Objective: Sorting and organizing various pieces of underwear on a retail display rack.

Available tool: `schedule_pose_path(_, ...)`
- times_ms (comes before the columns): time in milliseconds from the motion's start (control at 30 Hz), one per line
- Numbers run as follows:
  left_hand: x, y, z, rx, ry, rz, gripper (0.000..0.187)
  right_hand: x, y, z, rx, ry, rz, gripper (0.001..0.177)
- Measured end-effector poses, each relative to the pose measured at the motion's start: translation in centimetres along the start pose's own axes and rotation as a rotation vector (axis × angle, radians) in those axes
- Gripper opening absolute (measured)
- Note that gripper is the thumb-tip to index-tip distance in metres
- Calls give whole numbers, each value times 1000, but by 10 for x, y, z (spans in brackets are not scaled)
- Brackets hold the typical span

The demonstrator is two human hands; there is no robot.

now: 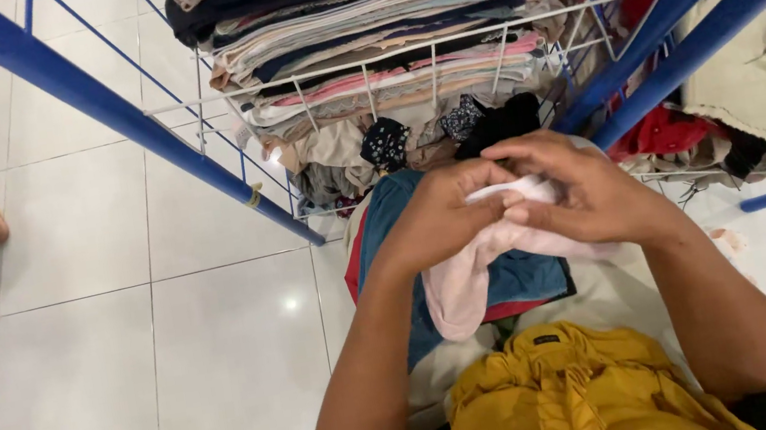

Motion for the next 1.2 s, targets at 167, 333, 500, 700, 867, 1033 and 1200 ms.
schedule_pose_path(167, 2, 92, 14, -100, 96, -535, 20, -5, 17, 20, 220, -70, -214, 29)
schedule_pose_path(333, -12, 117, 29, -127, 135, -1148, 29, -26, 15, 12, 37, 47, 64, 18)
schedule_pose_path(500, -7, 164, 41, 384, 408, -1637, 22, -29, 7, 13, -158, 441, 495, 9)
schedule_pose_path(700, 9, 105, 120, 352, 340, -1529, 27, 53, 11, 59, -113, 338, 576, 17)
schedule_pose_path(867, 19, 1, 196, 91, 269, -1405, 37, 108, 9, 98, -74, 61, 605, 32)
schedule_pose_path(1033, 37, 7, 190, 125, 384, -1352, 51, 123, 2, 100, -73, -116, 693, 33)
schedule_pose_path(1200, 42, -10, 179, -63, 238, -1400, 60, 145, 12, 105, -66, -161, 1004, 51)
Point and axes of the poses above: each hand's wrist, its own z-axis away from the middle knuckle, its own x-axis out of the palm, y = z × x, the point moved 2 cm from there along -z, towards the middle knuckle, and after that the axes turned 5 degrees about z, right-handed, at the moved point
